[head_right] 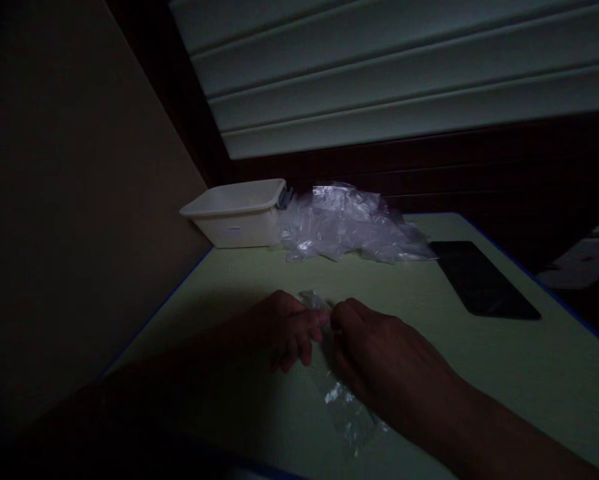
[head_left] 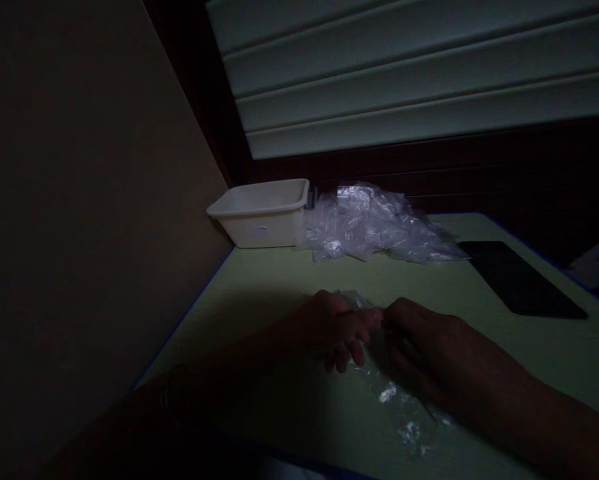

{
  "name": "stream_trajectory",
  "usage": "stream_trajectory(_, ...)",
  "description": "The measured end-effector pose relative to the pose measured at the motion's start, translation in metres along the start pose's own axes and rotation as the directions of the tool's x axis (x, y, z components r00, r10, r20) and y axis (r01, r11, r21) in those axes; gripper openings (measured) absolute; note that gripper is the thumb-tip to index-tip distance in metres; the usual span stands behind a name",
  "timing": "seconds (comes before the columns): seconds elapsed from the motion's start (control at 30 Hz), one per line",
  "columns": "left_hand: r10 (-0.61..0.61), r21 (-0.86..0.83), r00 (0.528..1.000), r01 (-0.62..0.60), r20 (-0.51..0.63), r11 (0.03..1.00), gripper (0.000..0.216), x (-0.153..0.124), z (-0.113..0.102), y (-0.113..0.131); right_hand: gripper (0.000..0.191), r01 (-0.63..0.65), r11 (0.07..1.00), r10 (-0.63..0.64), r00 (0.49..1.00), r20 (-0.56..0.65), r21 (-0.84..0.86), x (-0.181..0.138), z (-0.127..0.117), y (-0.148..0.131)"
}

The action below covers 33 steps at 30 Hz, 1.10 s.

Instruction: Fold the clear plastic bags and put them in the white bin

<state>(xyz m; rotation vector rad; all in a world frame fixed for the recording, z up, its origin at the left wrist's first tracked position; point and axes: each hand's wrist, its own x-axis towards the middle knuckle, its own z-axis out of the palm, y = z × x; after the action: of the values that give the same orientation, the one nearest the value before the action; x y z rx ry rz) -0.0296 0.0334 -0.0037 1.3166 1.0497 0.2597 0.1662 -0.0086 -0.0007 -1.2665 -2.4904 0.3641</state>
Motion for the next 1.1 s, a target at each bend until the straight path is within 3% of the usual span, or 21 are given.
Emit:
stream_trajectory(0.27, -0.022, -0.044, 0.999, 0.021, -0.042, 0.999, 0.026, -0.002, -0.018, -0.001, 0.008, 0.146, 0.989, -0.147, 0.988, 0.056, 0.019, -0.005, 0.005, -0.003)
stream_trajectory(0.57, 0.001, 0.034, 1.0, -0.002, 0.026, 0.999, 0.019, -0.011, -0.038, -0.003, 0.015, 0.05, 0.975, -0.072, 0.993, 0.096, 0.215, 0.0, -0.013, 0.005)
stream_trajectory(0.9, 0.012, 0.089, 0.988, -0.025, 0.151, 0.996, 0.024, -0.013, -0.052, -0.012, 0.013, 0.209, 0.927, -0.271, 0.947, 0.171, 0.31, -0.003, -0.011, 0.005)
stream_trajectory(1.1, 0.001, 0.188, 0.993, -0.024, 0.121, 0.982, 0.025, -0.02, -0.052, -0.004, 0.017, 0.341, 0.866, -0.406, 0.906, 0.118, 0.365, -0.004, -0.013, 0.001)
